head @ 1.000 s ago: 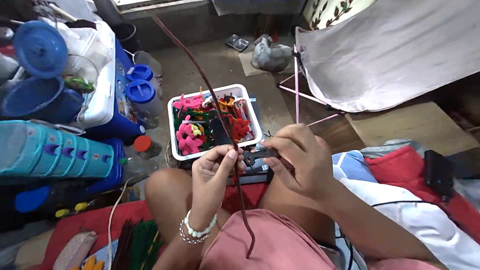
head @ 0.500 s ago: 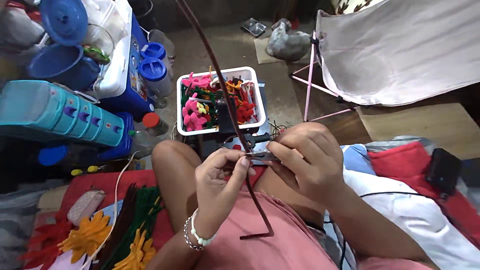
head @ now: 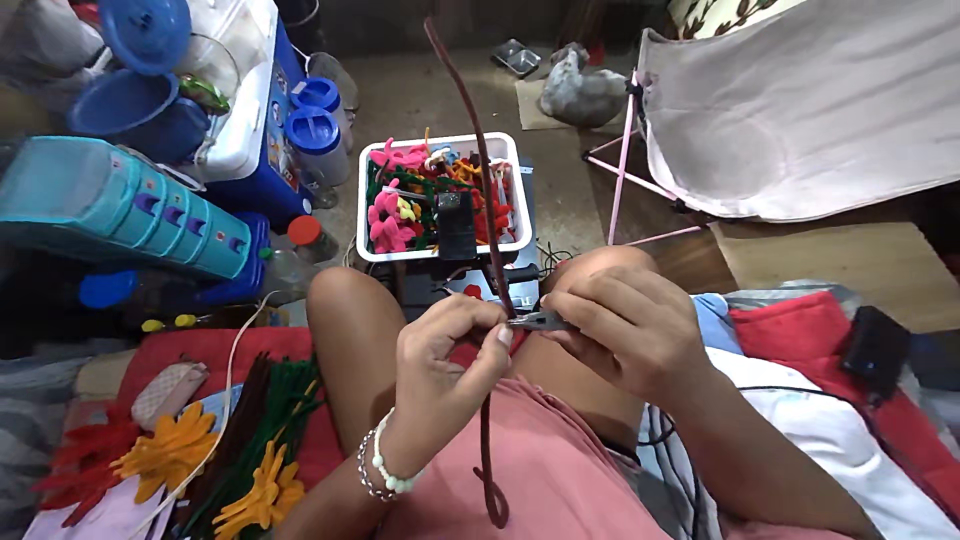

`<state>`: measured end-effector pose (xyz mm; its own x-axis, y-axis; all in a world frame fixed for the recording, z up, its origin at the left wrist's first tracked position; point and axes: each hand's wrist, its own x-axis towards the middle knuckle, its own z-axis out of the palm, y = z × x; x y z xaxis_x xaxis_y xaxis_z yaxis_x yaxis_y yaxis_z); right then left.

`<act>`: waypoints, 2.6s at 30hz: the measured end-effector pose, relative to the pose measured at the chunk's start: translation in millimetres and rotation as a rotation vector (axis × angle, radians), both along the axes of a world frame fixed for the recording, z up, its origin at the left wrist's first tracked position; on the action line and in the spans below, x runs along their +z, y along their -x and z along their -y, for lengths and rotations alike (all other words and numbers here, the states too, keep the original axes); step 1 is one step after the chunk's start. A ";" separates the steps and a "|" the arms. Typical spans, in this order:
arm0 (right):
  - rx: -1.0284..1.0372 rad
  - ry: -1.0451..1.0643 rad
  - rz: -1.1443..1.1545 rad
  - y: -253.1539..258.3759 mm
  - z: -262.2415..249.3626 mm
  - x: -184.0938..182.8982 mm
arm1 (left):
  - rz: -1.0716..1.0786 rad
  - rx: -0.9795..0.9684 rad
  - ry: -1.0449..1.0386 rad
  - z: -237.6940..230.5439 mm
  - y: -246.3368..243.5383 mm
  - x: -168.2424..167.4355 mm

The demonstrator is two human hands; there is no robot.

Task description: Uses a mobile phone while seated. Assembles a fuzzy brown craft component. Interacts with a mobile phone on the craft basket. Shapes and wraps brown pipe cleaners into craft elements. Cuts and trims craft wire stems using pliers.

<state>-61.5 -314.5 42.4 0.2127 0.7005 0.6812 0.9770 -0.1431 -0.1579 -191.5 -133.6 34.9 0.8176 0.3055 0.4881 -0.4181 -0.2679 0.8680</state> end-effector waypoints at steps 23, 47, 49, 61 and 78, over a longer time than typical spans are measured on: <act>-0.009 0.002 -0.293 12.8 -5.8 0.0 | 0.065 0.138 -0.112 -1.9 0.8 0.0; -0.027 -0.099 -0.320 24.2 -10.0 -11.1 | 0.124 0.216 -0.307 -1.9 0.3 5.2; -0.016 -0.126 -0.367 27.4 -13.2 -15.1 | 0.148 0.237 -0.305 -0.7 -1.7 2.0; 0.174 -0.106 -0.833 30.2 -19.3 -27.5 | 0.177 0.275 -0.381 -8.3 -8.6 -11.7; 0.013 -0.008 -0.682 27.8 -24.7 -25.2 | 0.144 0.408 -0.676 -16.0 -8.6 -15.8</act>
